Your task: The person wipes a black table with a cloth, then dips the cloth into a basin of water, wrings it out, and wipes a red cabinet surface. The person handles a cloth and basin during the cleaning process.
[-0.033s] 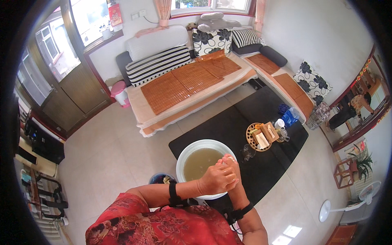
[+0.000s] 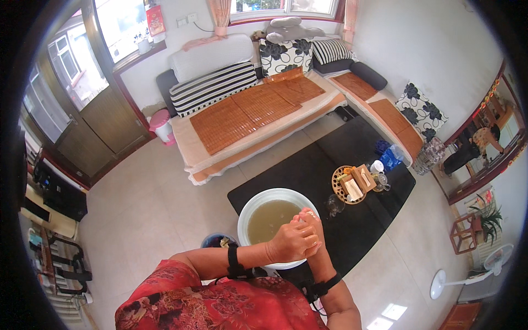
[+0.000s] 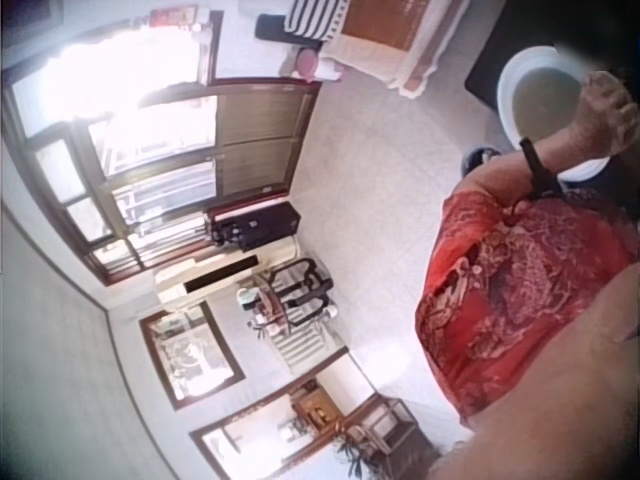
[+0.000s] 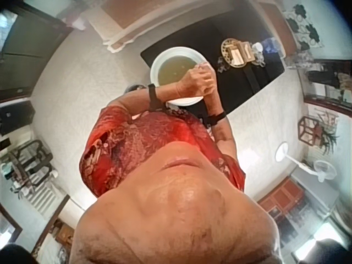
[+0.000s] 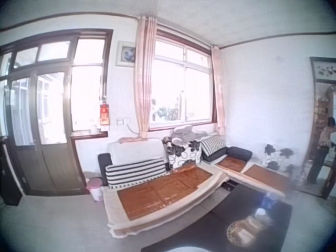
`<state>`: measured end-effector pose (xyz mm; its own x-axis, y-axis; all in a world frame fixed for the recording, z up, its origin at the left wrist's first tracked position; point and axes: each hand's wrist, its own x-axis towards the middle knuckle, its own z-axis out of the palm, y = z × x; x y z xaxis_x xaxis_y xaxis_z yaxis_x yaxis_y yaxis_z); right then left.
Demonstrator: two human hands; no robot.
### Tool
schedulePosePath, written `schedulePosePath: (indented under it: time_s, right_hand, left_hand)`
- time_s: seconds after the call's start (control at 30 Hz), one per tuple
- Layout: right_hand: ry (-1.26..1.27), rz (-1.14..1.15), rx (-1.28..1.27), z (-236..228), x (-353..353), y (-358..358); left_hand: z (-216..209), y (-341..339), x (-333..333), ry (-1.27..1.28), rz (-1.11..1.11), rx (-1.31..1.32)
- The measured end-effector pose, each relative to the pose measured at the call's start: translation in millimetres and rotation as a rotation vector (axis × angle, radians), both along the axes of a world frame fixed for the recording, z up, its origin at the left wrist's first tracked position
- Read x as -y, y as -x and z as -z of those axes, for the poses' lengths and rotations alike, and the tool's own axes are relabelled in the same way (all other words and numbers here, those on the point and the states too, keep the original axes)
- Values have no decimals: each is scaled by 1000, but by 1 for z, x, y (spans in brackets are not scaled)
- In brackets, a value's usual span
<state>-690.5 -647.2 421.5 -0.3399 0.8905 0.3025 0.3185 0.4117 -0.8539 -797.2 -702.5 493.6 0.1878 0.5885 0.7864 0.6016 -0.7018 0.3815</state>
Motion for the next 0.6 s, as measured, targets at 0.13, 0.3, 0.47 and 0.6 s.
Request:
schedulePosePath:
  time_s: [0.13, 0.3, 0.47, 0.6]
  right_hand:
    - [69, -100, 16, 10, -7, -3]
    - [279, -169, -218, 34, -13, -1]
    - [248, -268, -207, 112, -22, -31]
    - [741, -241, -643, 70, -14, -11]
  left_hand:
    - [6, 3, -3, 35, 41, -29]
    - [21, 1, -7, 31, 89, -62]
    - [21, 1, -15, -1, 143, -99]
    - [23, 5, -15, 16, 160, -134]
